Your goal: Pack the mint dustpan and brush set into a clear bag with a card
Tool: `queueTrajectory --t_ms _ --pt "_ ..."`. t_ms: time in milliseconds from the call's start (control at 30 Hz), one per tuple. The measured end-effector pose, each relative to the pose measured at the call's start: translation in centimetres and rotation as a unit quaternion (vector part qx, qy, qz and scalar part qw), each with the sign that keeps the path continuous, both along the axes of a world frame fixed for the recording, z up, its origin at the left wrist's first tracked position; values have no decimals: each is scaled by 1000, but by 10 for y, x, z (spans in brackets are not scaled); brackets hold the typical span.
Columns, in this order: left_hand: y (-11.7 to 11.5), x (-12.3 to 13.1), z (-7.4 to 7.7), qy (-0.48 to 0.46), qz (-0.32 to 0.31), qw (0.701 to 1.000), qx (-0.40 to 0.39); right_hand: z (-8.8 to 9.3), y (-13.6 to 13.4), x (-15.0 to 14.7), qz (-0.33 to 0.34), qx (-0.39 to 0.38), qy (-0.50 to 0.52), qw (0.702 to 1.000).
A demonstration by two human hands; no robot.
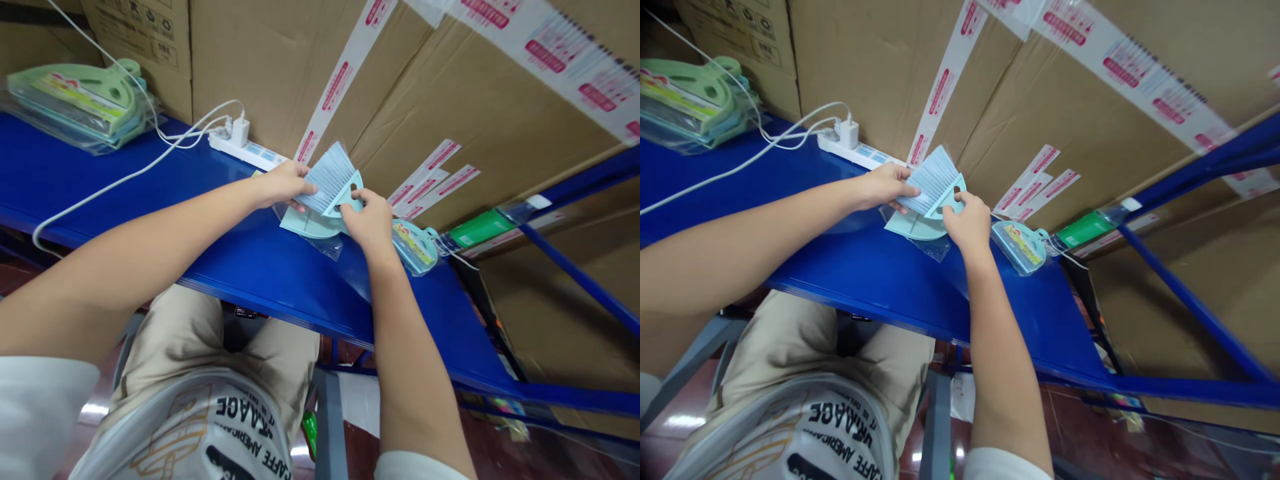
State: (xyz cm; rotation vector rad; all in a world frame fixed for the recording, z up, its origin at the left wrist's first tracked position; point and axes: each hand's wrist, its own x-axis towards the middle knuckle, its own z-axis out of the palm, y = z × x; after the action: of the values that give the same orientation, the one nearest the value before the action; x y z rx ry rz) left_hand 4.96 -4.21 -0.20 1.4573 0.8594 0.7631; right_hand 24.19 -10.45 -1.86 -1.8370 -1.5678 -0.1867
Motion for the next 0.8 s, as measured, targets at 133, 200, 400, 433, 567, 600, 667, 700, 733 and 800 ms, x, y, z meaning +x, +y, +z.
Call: queueTrajectory --t_ms 133,200,400,433,567,600,667,700,733,800 --pt "-2 2 1 -19 29 999 12 0 3 4 19 -7 67 998" --pt "-4 3 2 -21 41 999 15 -4 6 10 38 -1 102 994" --pt "-6 5 5 -33 67 997 17 -12 12 20 85 40 77 993" --pt "-6 5 5 -34 71 997 17 -12 11 21 84 45 77 992" --pt "-3 5 5 -51 82 995 21 -13 12 24 77 47 108 990" --pt "-3 5 5 -58 82 995 24 -13 13 25 74 40 125 989" --pt "-1 6 3 -71 81 994 32 -14 16 26 60 24 166 984" --pt "0 6 3 -76 80 993 37 -14 17 27 49 16 184 982" --pt "1 6 2 -80 80 993 42 -14 19 28 36 13 197 980" --pt "2 5 1 -87 80 992 52 -8 20 30 8 25 197 980"
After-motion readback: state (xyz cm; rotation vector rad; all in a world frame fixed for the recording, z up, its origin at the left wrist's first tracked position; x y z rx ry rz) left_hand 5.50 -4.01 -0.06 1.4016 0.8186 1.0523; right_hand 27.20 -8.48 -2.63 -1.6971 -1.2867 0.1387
